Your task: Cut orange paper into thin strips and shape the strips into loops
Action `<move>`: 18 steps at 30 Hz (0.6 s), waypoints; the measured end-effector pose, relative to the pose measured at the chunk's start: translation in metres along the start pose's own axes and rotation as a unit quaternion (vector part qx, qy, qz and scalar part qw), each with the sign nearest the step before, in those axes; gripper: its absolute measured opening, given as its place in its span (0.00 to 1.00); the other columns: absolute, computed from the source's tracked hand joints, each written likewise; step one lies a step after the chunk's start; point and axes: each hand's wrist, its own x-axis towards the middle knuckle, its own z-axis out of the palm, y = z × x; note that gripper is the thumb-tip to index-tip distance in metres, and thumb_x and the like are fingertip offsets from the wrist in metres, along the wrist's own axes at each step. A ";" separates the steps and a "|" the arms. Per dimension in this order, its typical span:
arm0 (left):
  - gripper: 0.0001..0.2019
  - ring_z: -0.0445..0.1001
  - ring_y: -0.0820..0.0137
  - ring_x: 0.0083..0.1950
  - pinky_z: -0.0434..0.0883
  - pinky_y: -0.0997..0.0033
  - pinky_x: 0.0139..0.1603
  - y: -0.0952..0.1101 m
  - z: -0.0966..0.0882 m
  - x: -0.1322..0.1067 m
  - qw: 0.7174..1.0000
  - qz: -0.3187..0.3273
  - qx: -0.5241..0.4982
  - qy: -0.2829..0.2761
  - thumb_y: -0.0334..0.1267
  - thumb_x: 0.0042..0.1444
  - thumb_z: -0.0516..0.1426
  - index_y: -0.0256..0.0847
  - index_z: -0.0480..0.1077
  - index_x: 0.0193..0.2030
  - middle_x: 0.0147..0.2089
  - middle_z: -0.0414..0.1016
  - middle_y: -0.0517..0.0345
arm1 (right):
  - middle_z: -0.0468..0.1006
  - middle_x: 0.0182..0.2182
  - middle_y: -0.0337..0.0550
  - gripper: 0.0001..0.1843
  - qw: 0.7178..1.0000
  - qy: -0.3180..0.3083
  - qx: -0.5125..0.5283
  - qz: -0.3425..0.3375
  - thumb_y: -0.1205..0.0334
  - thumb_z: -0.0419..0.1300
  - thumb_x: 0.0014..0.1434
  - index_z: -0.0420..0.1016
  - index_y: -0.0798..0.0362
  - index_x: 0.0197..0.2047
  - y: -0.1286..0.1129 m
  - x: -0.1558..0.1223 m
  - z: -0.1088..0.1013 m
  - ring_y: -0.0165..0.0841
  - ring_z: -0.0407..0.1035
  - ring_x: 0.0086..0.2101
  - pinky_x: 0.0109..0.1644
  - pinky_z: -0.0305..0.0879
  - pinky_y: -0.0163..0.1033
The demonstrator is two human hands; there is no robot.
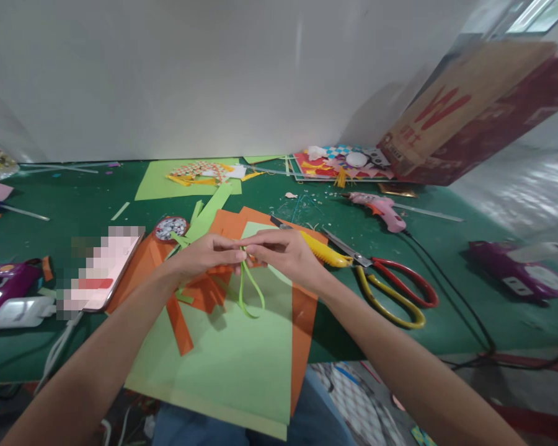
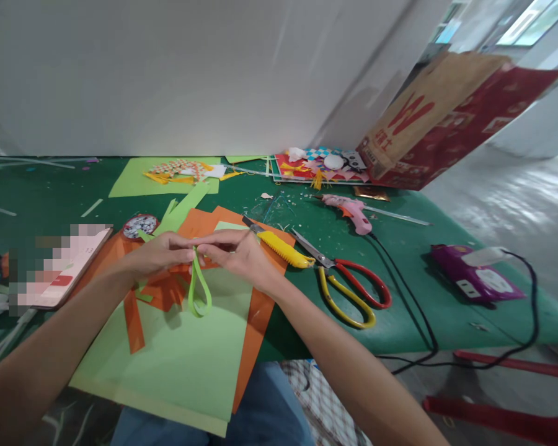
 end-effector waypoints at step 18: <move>0.16 0.61 0.78 0.23 0.57 0.76 0.25 0.002 0.001 0.000 1.000 0.006 0.005 -0.007 0.50 0.50 0.61 0.36 0.77 0.28 0.22 0.71 0.61 | 0.75 0.23 0.40 0.10 1.000 -0.003 -0.013 0.014 0.60 0.59 0.55 0.80 0.54 0.36 -0.002 0.000 0.000 0.28 0.66 0.25 0.28 0.62 0.34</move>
